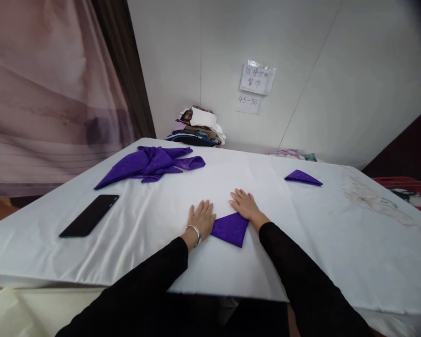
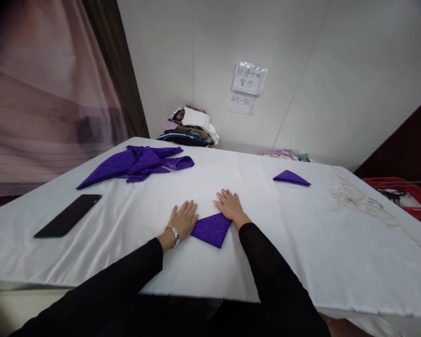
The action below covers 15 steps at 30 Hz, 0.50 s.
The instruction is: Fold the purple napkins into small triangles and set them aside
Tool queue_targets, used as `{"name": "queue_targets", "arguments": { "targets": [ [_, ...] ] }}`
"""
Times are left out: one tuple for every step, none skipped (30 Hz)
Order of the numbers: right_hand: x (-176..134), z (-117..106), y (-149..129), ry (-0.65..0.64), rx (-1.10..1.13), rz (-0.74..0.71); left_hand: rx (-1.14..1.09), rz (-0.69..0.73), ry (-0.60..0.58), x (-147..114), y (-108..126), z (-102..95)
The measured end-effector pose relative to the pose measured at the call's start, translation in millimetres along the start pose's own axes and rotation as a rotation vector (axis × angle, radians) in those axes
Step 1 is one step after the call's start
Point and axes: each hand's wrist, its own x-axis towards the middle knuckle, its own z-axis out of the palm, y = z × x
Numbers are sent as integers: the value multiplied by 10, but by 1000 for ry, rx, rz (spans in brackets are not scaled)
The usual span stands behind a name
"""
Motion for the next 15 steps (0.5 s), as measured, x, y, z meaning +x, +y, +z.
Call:
{"name": "queue_targets", "arguments": {
  "targets": [
    [0,-3,6,1,2,-1,-1,-2,-13,4,-5,-10],
    [-1,-3,8,6,6,-4,-3,-6,-26,11,-4,-24],
    [-2,-2,8,12,11,-8,-3,-14,-36,19,7,-41],
    [-1,2,8,18,15,-11,1,-19,-40,29,31,-62],
    [-1,7,8,23,18,-14,8,-17,-35,41,71,-84],
    [0,12,9,26,19,-13,15,-4,-22,56,127,-106],
    [1,16,11,27,18,-11,19,20,0,74,199,-124],
    [2,20,14,28,17,-9,16,55,28,94,282,-136],
    [3,22,17,28,16,-10,5,95,54,118,368,-139],
    [3,23,21,32,15,-13,-12,132,79,145,452,-132],
    [3,23,24,34,15,-16,-28,157,98,173,524,-114],
    [2,23,27,33,16,-19,-41,169,107,201,579,-86],
    [2,23,28,34,17,-21,-51,168,108,228,612,-50],
    [2,24,29,35,18,-21,-56,159,99,249,621,-9],
    [3,26,28,38,20,-20,-59,147,85,265,608,31]
  ]
}}
